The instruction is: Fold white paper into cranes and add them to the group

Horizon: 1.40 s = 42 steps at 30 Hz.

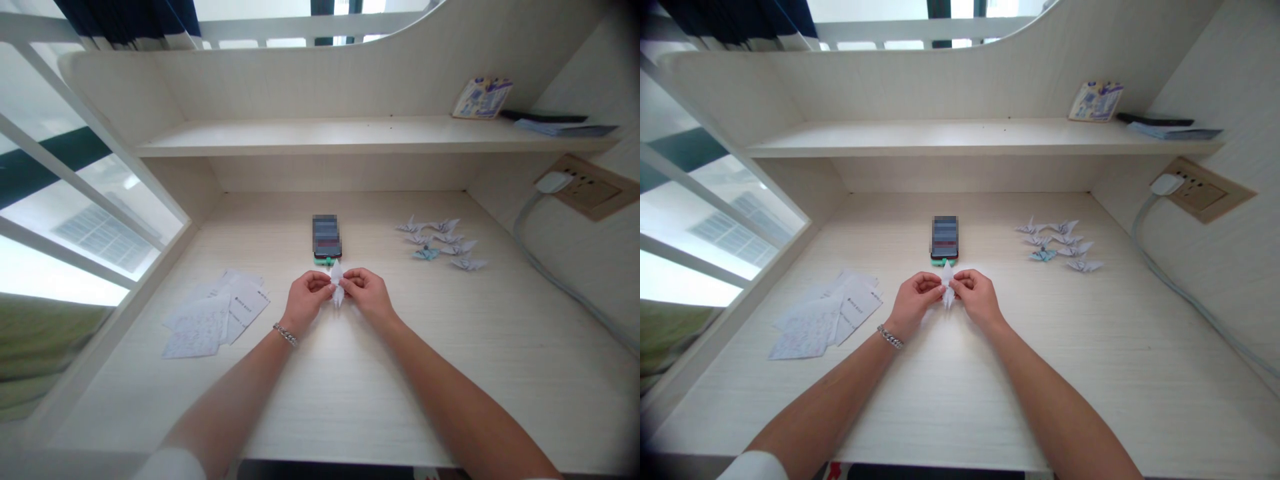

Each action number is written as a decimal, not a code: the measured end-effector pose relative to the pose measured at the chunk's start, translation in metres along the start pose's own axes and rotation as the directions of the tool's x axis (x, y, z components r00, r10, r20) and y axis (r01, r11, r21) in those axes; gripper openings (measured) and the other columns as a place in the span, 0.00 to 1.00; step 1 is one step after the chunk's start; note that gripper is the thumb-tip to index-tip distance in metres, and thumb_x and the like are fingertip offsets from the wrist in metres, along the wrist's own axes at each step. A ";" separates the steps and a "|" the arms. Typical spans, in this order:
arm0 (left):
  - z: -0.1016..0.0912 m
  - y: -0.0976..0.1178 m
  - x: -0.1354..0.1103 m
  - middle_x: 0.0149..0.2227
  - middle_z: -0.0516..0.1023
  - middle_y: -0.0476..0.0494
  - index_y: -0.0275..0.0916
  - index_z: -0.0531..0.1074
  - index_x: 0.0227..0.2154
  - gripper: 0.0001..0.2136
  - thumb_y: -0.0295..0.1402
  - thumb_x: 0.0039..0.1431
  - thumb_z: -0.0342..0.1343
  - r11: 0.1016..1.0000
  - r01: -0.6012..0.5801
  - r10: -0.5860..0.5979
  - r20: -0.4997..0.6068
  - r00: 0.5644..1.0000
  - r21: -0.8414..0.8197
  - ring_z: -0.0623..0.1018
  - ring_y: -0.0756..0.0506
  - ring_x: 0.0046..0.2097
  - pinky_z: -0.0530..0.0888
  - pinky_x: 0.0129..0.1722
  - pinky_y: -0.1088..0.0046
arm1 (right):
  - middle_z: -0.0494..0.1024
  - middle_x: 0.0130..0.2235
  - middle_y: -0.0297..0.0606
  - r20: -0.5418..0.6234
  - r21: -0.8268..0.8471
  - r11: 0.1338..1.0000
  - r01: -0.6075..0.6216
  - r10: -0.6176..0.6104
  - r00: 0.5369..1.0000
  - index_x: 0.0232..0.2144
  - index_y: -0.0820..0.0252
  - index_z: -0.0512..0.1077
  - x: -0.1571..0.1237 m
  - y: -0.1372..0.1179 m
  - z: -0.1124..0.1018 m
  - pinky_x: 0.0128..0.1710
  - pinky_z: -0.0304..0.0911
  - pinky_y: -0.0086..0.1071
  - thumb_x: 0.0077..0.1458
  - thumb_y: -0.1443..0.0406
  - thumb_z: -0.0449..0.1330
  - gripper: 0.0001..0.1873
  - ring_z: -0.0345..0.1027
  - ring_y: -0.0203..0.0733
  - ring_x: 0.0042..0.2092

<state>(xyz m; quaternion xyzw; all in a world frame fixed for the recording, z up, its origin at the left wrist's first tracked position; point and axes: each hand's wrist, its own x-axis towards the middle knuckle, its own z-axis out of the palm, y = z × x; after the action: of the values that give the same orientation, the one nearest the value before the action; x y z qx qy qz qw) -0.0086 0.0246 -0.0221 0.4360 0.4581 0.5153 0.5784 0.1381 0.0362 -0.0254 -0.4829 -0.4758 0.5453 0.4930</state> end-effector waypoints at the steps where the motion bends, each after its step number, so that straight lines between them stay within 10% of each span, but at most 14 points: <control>1: 0.000 0.000 0.000 0.28 0.74 0.46 0.34 0.69 0.30 0.12 0.31 0.41 0.63 1.000 0.003 -0.003 0.003 1.000 0.001 0.74 0.51 0.30 0.73 0.31 0.74 | 0.74 0.23 0.34 -0.002 -0.005 1.000 -0.002 0.002 1.000 0.28 0.61 0.69 0.000 0.000 0.000 0.23 0.64 0.29 0.38 0.56 0.65 0.17 0.67 0.36 0.23; 42: -0.007 0.006 0.000 0.29 0.77 0.43 0.33 0.74 0.28 0.10 0.32 0.40 0.62 0.996 0.006 -0.013 0.078 0.997 0.085 0.74 0.48 0.30 0.72 0.33 0.70 | 0.77 0.29 0.36 0.195 0.109 0.985 -0.133 0.110 0.975 0.29 0.59 0.73 -0.006 -0.009 -0.004 0.28 0.67 0.32 0.36 0.60 0.67 0.15 0.72 0.42 0.30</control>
<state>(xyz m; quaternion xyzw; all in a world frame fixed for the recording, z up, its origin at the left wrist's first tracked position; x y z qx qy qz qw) -0.0169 0.0256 -0.0179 0.4778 0.4586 0.4753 0.5792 0.1435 0.0306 -0.0166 -0.4266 -0.4559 0.6454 0.4401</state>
